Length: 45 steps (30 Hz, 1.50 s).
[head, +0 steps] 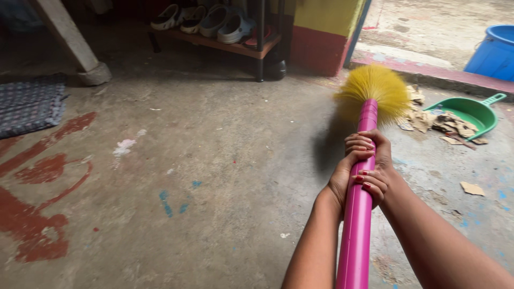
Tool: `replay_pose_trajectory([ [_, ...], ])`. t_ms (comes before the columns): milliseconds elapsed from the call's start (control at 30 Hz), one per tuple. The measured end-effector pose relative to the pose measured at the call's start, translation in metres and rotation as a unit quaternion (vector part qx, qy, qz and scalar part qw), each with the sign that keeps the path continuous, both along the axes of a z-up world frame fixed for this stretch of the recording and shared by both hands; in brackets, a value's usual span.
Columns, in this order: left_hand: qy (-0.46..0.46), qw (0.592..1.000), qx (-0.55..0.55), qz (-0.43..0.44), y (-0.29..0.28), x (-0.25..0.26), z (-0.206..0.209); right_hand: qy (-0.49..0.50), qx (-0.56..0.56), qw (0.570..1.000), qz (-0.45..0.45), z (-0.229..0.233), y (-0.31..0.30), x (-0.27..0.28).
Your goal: The person sweeps debris across a concrete floor using a broom, moving it toward a green dustpan.
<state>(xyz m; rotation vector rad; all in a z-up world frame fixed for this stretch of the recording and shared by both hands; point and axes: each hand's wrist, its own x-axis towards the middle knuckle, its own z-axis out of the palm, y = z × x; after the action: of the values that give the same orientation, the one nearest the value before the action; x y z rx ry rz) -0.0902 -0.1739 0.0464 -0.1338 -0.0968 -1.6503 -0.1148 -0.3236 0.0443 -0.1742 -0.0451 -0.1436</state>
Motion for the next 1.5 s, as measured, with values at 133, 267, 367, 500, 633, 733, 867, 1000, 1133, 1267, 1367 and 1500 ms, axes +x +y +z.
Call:
replay_pose_trajectory([
  [133, 0.041, 0.995, 0.019, -0.09, 0.063, 0.027, 0.033, -0.011, 0.009, 0.999, 0.041, 0.019, 0.049, 0.044],
  [267, 0.032, 0.998, 0.016, -0.045, 0.106, 0.054, 0.028, 0.023, -0.012, 0.996, 0.08, 0.024, 0.101, 0.083],
  [367, 0.02, 0.999, -0.023, 0.012, 0.132, 0.07, 0.0, 0.085, 0.022, 0.984, 0.153, 0.008, 0.137, 0.108],
  [500, 0.032, 0.99, -0.009, 0.136, 0.15, 0.086, -0.04, 0.133, 0.025, 0.976, 0.173, -0.031, 0.169, 0.133],
  [633, 0.155, 0.986, -0.043, -0.042, 0.172, 0.078, -0.055, 0.158, 0.026, 0.966, 0.202, -0.053, 0.173, 0.13],
  [733, 0.179, 0.981, -0.025, -0.072, 0.165, 0.072, -0.045, 0.145, 0.028, 0.966, 0.214, -0.055, 0.158, 0.123],
  [867, 0.19, 0.979, -0.015, -0.072, 0.132, 0.048, -0.036, 0.144, 0.025, 0.97, 0.195, -0.053, 0.124, 0.098],
  [1000, 0.167, 0.983, -0.004, -0.07, 0.093, 0.019, -0.035, 0.163, 0.039, 0.973, 0.16, -0.055, 0.082, 0.061],
  [1133, 0.179, 0.978, 0.0, -0.106, 0.046, -0.006, -0.043, 0.157, 0.034, 0.978, 0.134, -0.063, 0.028, 0.023],
  [1267, 0.194, 0.969, -0.003, -0.151, -0.007, -0.031, -0.064, 0.131, 0.03, 0.989, 0.059, -0.07, -0.017, -0.021],
  [1367, 0.175, 0.972, -0.002, -0.156, -0.046, -0.052, -0.078, 0.165, 0.028, 0.985, -0.045, -0.071, -0.035, -0.052],
  [1500, -0.061, 0.989, 0.097, 0.092, -0.068, -0.06, -0.068, 0.15, -0.029, 0.983, -0.1, -0.059, -0.042, -0.065],
])
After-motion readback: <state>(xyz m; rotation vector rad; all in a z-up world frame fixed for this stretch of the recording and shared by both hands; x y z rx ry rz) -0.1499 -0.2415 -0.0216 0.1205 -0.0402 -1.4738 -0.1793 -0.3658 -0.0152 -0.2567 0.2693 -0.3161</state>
